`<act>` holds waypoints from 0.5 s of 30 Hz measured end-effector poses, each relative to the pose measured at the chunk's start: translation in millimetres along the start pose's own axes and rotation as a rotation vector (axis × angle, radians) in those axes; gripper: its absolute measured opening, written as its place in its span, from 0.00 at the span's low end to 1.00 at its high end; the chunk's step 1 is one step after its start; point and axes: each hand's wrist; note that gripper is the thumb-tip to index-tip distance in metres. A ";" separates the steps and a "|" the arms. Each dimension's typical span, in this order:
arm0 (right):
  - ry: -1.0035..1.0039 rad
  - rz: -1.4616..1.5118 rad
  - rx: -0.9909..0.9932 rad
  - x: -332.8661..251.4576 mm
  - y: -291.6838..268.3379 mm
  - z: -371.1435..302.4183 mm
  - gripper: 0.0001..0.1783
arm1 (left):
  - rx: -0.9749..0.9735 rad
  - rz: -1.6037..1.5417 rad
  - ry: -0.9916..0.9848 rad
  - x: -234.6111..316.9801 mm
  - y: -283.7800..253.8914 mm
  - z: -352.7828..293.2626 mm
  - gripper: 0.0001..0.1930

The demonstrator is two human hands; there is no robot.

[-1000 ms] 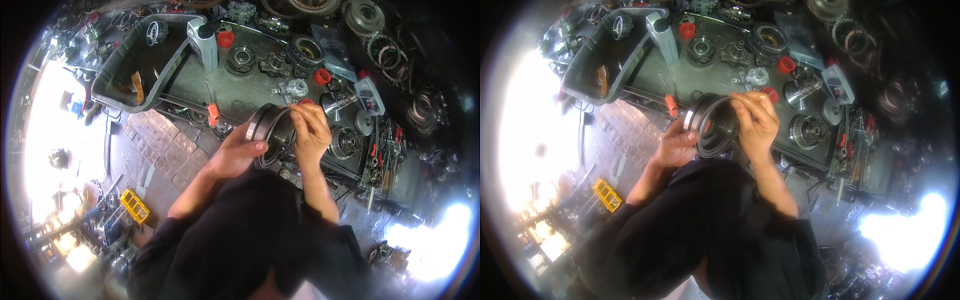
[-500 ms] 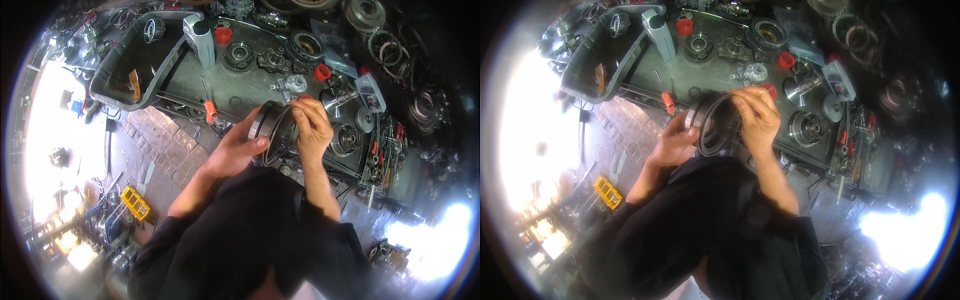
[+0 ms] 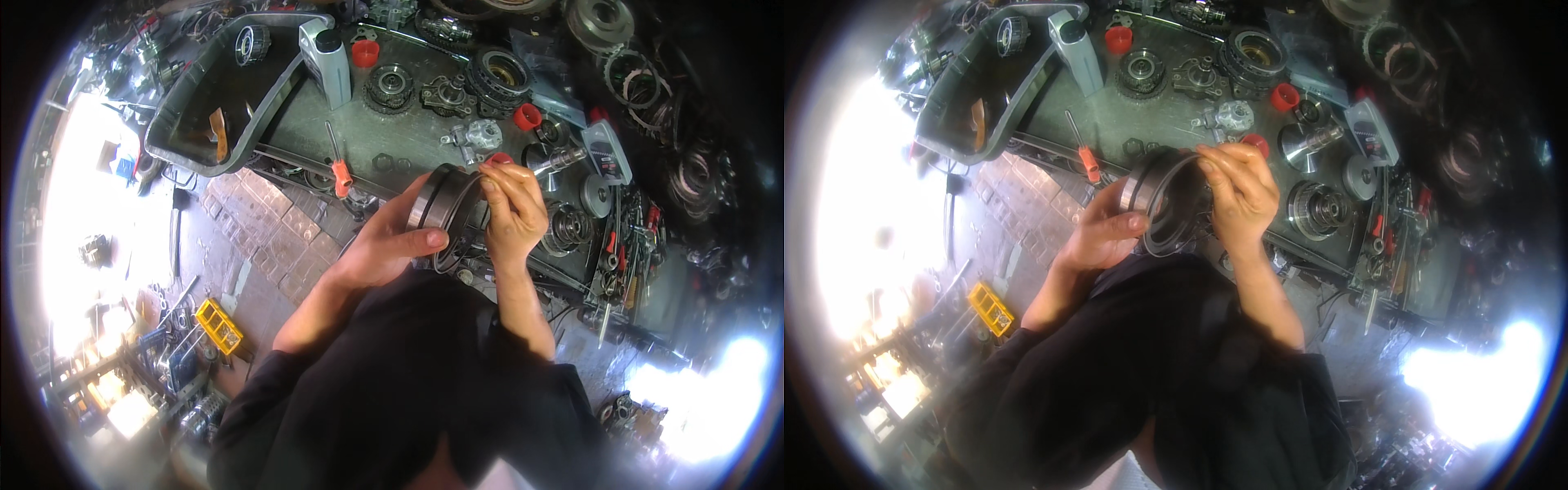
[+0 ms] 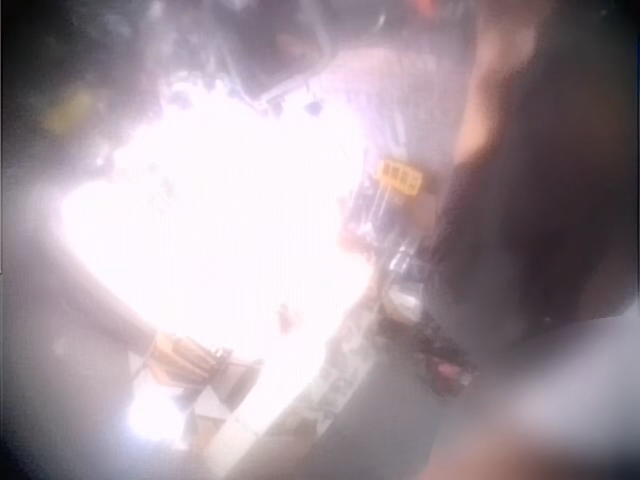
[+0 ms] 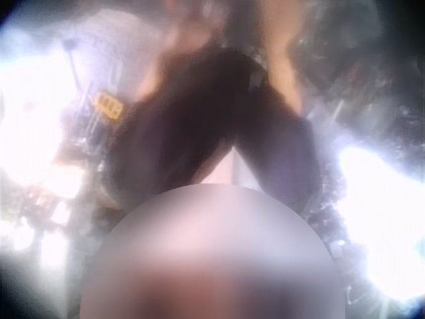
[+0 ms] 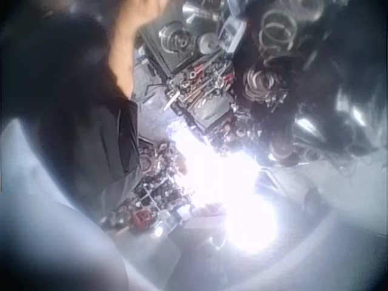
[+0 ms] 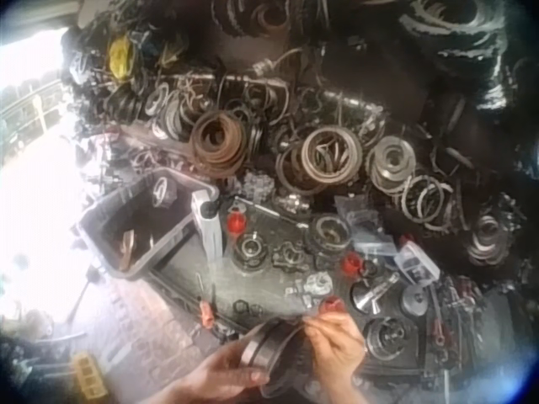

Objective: The person unpacks small mechanical parts from plastic bags and installs a ring onto a cylindrical metal component using a screwdriver. They then place the ring into a groove on the cylinder and continue handling additional parts on the workbench.

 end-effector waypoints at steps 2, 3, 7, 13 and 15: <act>0.004 0.026 0.005 1.2 -0.5 -0.3 0.12 | -0.006 -0.025 -0.022 1.0 1.1 0.6 0.35; 0.008 0.039 0.009 2.1 -0.6 -0.5 0.11 | -0.016 -0.044 -0.048 2.3 1.0 0.6 0.38; -0.003 0.060 -0.005 6.7 -2.2 -1.0 0.11 | -0.026 -0.056 -0.057 2.1 1.1 1.1 0.40; 0.065 0.187 -0.144 13.6 -14.8 2.2 0.10 | 0.023 0.162 -0.103 -2.2 1.1 3.4 0.42; 0.049 0.214 -0.209 15.3 -21.5 4.7 0.10 | 0.036 0.179 -0.146 0.5 3.7 2.3 0.43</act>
Point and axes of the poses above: each hand's wrist, its own z-axis towards the middle knuckle, its own y-axis out of the palm, x = y × z, and after that the axes turned 13 degrees about -x, right-handed
